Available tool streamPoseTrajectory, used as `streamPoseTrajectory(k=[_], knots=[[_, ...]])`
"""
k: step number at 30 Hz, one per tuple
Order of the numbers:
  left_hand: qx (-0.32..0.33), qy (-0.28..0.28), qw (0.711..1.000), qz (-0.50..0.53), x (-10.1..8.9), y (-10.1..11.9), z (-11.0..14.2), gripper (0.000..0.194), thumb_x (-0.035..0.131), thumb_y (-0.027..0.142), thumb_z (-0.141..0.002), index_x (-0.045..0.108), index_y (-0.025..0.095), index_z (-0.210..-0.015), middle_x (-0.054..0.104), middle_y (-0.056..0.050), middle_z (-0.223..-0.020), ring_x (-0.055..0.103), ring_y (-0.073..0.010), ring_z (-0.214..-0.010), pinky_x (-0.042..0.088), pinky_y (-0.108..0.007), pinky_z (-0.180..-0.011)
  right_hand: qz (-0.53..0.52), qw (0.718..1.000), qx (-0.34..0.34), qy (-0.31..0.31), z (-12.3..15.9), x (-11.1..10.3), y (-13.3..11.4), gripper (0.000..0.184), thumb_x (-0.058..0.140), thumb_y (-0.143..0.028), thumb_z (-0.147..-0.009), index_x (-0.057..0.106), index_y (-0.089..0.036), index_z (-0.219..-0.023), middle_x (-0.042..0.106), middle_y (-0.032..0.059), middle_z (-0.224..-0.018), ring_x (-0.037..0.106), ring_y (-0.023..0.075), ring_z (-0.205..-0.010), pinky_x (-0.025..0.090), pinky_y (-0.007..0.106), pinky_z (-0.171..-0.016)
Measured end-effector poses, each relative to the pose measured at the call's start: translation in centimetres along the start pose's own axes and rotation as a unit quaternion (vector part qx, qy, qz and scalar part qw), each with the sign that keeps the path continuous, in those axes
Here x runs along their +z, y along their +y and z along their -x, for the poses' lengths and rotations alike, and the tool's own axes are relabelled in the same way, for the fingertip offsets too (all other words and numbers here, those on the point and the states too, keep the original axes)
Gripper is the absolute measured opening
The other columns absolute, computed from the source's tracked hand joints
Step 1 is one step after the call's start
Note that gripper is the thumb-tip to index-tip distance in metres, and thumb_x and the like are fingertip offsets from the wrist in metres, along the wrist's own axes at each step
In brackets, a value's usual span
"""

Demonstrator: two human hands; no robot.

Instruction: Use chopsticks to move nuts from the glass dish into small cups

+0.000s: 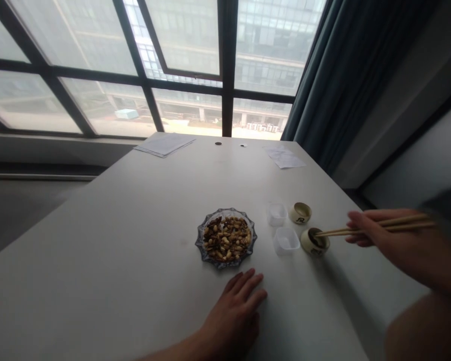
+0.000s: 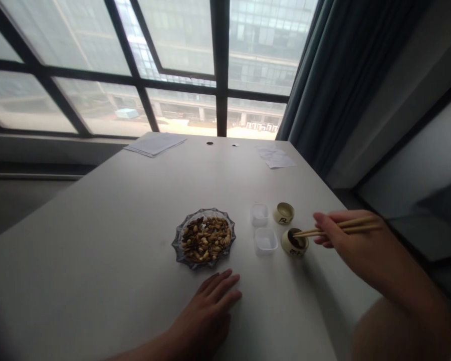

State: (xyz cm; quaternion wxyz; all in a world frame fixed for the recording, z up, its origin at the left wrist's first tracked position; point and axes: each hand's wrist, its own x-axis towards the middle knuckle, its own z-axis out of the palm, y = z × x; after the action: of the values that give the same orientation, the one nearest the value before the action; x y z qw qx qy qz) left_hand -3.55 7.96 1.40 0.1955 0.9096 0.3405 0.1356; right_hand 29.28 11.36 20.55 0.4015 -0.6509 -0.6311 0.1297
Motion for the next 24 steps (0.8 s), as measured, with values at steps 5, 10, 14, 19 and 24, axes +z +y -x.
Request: streamPoseTrajectory(k=[5, 10, 14, 19, 24], knots=[[0.012, 0.014, 1.000, -0.007, 0.3, -0.2, -0.2, 0.067, 0.055, 0.000, -0.070, 0.055, 0.024, -0.133, 0.045, -0.007, -0.160, 0.033, -0.0304, -0.152, 0.033, -0.053, -0.122, 0.035, 0.989, 0.077, -0.119, -2.2, 2.3, 0.4, 0.034, 0.070, -0.050, -0.092, 0.081, -0.019, -0.082, 0.081, 0.0079, -0.077, 0.079, 0.0262, -0.068, 0.063, 0.029, -0.058], [0.011, 0.010, 1.000, -0.007, 0.3, -0.4, -0.1, 0.069, 0.056, 0.001, -0.069, 0.055, 0.025, -0.134, 0.044, -0.006, -0.161, 0.033, -0.0315, -0.152, 0.033, -0.053, -0.122, 0.049, 0.993, 0.076, -0.072, -2.1, 2.3, 0.0, 0.042, 0.065, -0.056, -0.094, 0.081, -0.019, -0.084, 0.080, 0.0077, -0.073, 0.078, 0.0256, -0.066, 0.060, 0.029, -0.056], [0.001, -0.002, 1.000, 0.001, -0.3, 0.0, -0.1, 0.067, 0.056, 0.002, -0.071, 0.055, 0.025, -0.135, 0.043, -0.006, -0.161, 0.032, -0.0301, -0.152, 0.030, -0.052, -0.124, 0.035, 0.999, 0.038, -0.010, -1.0, 2.1, -1.6, 0.042, 0.066, -0.058, -0.094, 0.081, -0.020, -0.089, 0.079, 0.0071, -0.072, 0.077, 0.0251, -0.065, 0.058, 0.030, -0.055], [-0.013, -0.019, 1.000, 0.006, -0.8, 0.5, -0.1, 0.062, 0.058, 0.006, -0.074, 0.056, 0.024, -0.132, 0.043, -0.007, -0.161, 0.031, -0.0295, -0.152, 0.028, -0.050, -0.124, -0.085, 0.980, -0.122, -0.129, -0.3, 6.9, -4.7, 0.028, 0.063, -0.043, -0.100, 0.079, -0.022, -0.090, 0.080, 0.0052, -0.090, 0.075, 0.0200, -0.079, 0.056, 0.028, -0.068], [-0.003, 0.016, 1.000, 0.020, 0.0, 0.0, 0.2, 0.053, 0.060, 0.012, -0.081, 0.055, 0.027, -0.132, 0.045, -0.004, -0.160, 0.033, -0.0275, -0.152, 0.025, -0.047, -0.125, -0.162, 0.923, -0.221, -0.269, 0.4, 14.7, -5.4, 0.025, 0.059, -0.035, -0.103, 0.077, -0.019, -0.096, 0.076, 0.0065, -0.093, 0.070, 0.0186, -0.084, 0.053, 0.030, -0.077]])
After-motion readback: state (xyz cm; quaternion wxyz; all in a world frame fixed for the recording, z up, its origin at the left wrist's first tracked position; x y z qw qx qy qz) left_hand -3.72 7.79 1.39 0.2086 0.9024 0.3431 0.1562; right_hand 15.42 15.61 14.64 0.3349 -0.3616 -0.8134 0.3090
